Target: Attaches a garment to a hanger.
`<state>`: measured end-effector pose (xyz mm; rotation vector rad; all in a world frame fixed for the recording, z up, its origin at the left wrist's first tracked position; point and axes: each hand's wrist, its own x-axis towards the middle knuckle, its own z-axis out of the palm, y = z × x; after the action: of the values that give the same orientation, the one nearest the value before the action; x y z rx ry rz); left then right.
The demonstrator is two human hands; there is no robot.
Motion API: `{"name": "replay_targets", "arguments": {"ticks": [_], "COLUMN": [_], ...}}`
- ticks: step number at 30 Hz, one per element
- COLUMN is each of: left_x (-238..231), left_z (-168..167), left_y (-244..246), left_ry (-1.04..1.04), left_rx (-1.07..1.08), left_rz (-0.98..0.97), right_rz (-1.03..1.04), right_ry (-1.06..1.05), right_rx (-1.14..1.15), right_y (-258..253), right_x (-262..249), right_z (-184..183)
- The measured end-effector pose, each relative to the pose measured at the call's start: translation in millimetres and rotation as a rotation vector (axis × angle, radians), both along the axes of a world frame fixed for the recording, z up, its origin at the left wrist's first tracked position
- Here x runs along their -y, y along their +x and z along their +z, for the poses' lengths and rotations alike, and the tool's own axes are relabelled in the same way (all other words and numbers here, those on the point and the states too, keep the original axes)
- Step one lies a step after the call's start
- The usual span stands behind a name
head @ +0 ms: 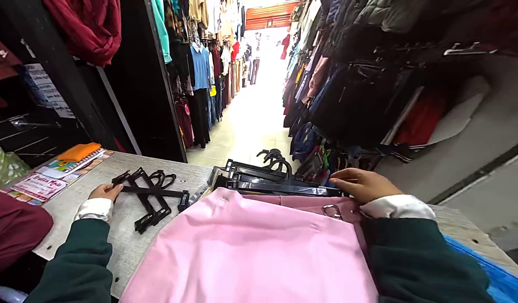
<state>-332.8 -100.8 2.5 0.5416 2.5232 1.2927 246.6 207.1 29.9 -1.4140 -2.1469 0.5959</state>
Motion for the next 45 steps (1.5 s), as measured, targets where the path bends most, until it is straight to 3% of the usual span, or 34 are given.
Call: {"name": "replay_targets", "arguments": {"ticks": [3, 5, 8, 10, 13, 17, 23, 29, 35, 39, 43, 45], "left_x": [-9.9, -16.8, -27.4, -48.5, -95.1, -152.4, -147.3, -147.5, -155.7, -155.9, -141.0, -139.6], "left_z": [-42.2, -38.6, 53.0, 81.7, 80.3, 42.6, 50.4, 33.8, 26.3, 23.3, 53.3, 64.0], "left_y": [-49.3, -47.5, 59.8, 118.1, 182.8, 202.6, 200.6, 217.2, 215.7, 211.7, 225.0, 222.7], "left_ry": [-0.256, -0.278, -0.150, -0.078, -0.109, -0.349, -0.319, 0.039, 0.425, 0.639, 0.699, 0.850], "left_rx": [-0.271, -0.435, -0.503, -0.552, -0.489, -0.403, -0.067, 0.085, -0.080, -0.285, -0.310, -0.247], "left_rz": [-0.045, -0.048, -0.253, -0.505, -0.884, -1.049, -1.040, -0.822, -0.660, -0.628, -0.587, -0.550], "right_rz": [0.044, 0.083, 0.049, 0.029, 0.023, 0.023, 0.076, 0.137, 0.060, 0.011, 0.063, 0.111], "right_ry": [-0.113, -0.151, -0.192, -0.233, -0.231, -0.196, -0.344, -0.340, -0.157, 0.048, 0.168, 0.171], "right_rx": [0.162, 0.203, 0.209, 0.222, 0.160, 0.008, -0.156, -0.360, -0.584, -0.731, -0.850, -0.887], "right_y": [-3.7, -1.6, 4.2, 8.7, 14.9, 25.2, 29.5, 29.9, 23.3, 12.2, 6.3, 1.2], "right_x": [14.1, 14.7, 15.9, 17.4, 19.1, 6.8, -12.3, -7.2, -3.7, 24.4, 42.9, 49.4], "right_z": [20.8, 24.6, 29.6, 34.4, 33.4, 10.5, -10.0, -11.0, -2.5, 29.5, 47.8, 51.4]}}
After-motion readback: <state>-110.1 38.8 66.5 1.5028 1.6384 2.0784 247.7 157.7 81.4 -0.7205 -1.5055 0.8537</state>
